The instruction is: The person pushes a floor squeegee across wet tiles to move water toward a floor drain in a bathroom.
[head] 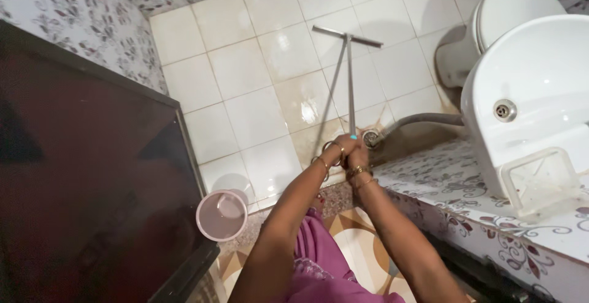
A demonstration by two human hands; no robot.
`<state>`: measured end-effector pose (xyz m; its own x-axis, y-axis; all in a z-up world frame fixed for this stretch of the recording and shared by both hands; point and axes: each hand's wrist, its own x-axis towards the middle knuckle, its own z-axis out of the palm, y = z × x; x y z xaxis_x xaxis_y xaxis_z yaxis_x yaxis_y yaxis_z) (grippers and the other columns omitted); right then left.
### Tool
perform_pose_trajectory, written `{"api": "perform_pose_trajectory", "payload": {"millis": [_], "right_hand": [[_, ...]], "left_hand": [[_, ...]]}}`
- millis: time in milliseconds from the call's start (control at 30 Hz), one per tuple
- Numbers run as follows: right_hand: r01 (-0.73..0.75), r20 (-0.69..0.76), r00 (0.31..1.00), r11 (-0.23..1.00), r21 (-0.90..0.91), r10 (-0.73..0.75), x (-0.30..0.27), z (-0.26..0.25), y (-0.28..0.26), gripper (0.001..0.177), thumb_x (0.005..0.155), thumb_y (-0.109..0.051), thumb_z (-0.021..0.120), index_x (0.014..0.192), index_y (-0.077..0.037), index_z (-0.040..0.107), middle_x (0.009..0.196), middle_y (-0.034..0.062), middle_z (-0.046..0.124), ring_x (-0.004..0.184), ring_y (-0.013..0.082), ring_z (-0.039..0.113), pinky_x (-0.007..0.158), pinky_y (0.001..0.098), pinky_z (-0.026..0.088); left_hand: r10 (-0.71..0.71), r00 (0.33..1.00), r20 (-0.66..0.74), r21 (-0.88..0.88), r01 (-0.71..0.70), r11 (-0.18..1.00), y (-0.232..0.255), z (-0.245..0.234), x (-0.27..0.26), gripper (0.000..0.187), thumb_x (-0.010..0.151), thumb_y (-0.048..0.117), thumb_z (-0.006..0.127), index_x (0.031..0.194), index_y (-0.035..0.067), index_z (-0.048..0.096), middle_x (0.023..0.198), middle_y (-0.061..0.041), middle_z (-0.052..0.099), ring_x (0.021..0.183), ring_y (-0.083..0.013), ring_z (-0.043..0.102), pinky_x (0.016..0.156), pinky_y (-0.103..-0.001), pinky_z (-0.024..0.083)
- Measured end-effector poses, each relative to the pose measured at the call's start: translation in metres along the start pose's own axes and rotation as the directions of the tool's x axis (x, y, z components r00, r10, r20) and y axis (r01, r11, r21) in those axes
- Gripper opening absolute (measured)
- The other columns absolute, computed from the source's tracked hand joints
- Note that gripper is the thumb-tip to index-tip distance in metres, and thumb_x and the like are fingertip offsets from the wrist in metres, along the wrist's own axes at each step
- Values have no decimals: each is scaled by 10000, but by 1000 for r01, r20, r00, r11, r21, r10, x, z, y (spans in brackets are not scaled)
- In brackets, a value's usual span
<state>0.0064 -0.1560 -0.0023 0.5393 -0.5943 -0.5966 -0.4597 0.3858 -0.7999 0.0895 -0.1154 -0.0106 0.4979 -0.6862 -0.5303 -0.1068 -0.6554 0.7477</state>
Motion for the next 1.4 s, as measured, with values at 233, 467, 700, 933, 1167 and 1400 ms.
{"api": "perform_pose_trajectory", "payload": {"millis": [233, 467, 700, 933, 1167, 1400], "right_hand": [[77, 108, 990, 989, 128, -91, 2, -28, 6, 295, 1033, -207, 493, 1243, -90, 665, 970, 54, 694, 744, 116, 645, 573, 274, 547], [-259, 116, 953, 952, -165, 279, -208, -57, 8, 380, 1056, -284, 358, 1364, -154, 539, 740, 54, 569, 503, 135, 472, 397, 279, 353], [-564, 86, 778, 752, -342, 622, -364, -122, 28, 505, 996, -129, 401, 1455, -320, 310, 800, 94, 569, 608, 187, 538, 521, 331, 481], [-507, 195, 827, 850, -145, 527, -337, -130, 112, 308, 1038, -293, 393, 1302, -141, 347, 727, 127, 566, 551, 224, 526, 449, 340, 405], [-251, -29, 968, 954, -163, 250, -213, -65, 101, 257, 1044, -268, 485, 1244, -110, 523, 881, 89, 594, 740, 195, 543, 591, 337, 440], [204, -87, 977, 972, 119, -195, 45, 18, -1, 246, 1015, -225, 532, 1121, -33, 643, 1011, 67, 662, 926, 180, 613, 841, 328, 518]], "left_hand": [[-189, 981, -35, -530, 142, 836, -6, 44, -2, 379, 846, 366, 643, 977, 20, 724, 982, -232, 745, 900, -356, 738, 754, -441, 584], [-173, 975, 141, -630, 223, 744, -19, 121, -151, 293, 905, 263, 625, 1010, -9, 654, 836, -201, 674, 694, -294, 684, 560, -400, 550], [-173, 784, 596, -574, 567, 591, 1, 159, -347, 291, 999, 202, 571, 1177, -26, 544, 788, -142, 588, 476, -199, 544, 417, -347, 468], [-193, 823, 534, -552, 512, 657, -40, 206, -327, 220, 932, 143, 574, 1101, 46, 674, 841, -111, 665, 614, -206, 570, 491, -372, 420], [-321, 939, 120, -806, 281, 521, -39, 144, -219, 463, 872, 271, 644, 1226, -26, 617, 1110, -224, 702, 972, -310, 701, 751, -433, 582], [-266, 962, -60, -898, 64, 435, -10, 11, -34, 925, 858, 414, 700, 1577, 52, 246, 1418, -238, 543, 1256, -318, 588, 988, -403, 527]]}}
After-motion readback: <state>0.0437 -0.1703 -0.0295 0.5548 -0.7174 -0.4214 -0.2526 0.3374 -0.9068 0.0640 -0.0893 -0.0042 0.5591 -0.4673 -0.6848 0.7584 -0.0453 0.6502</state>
